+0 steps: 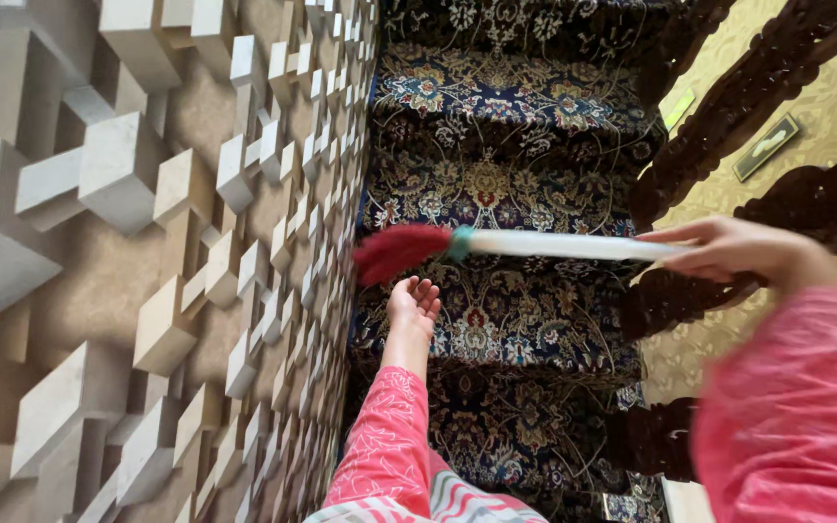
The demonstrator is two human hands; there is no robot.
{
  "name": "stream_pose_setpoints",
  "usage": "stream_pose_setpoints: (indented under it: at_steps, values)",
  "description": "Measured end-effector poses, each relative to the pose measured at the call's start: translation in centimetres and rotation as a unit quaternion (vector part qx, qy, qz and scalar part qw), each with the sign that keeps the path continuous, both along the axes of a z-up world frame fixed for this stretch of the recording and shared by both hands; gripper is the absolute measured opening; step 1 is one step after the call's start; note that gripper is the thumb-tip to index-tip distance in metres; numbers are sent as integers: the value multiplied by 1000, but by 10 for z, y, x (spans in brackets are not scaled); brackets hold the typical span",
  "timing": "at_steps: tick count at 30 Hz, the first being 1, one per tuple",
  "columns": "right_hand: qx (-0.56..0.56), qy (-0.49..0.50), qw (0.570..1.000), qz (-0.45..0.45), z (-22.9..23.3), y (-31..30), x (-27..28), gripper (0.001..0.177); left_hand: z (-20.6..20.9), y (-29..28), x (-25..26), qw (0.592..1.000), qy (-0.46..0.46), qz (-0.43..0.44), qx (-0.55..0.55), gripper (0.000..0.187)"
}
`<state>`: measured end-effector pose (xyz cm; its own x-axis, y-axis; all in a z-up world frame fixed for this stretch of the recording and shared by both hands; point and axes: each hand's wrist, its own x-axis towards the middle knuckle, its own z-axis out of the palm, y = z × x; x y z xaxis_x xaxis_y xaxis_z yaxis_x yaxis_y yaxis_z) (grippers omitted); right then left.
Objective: The person cleans a carpeted staircase using a duster. They move the duster across each step and along the side wall while descending the stairs.
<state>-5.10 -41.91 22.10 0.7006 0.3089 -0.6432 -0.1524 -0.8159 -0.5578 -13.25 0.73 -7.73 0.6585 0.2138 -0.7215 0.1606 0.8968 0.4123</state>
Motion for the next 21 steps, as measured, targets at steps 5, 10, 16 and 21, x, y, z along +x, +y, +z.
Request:
stream_pose_setpoints:
  at_steps: [5, 10, 16, 21]
  values:
    - [41, -59, 989, -127, -16, -12, 0, 60, 5, -15, 2, 1000, 0, 2, 4, 20]
    - [169, 18, 966, -194, -131, 66, -8, 59, 8, -26, 3, 1000, -4, -7, 10, 19]
    - [151, 102, 980, -81, -120, 20, -38, 61, 6, -36, -1, 1000, 10, -8, 26, 18]
    - [112, 26, 988, -105, -62, -61, -54, 62, 5, -55, -1, 1000, 12, -15, 13, 16]
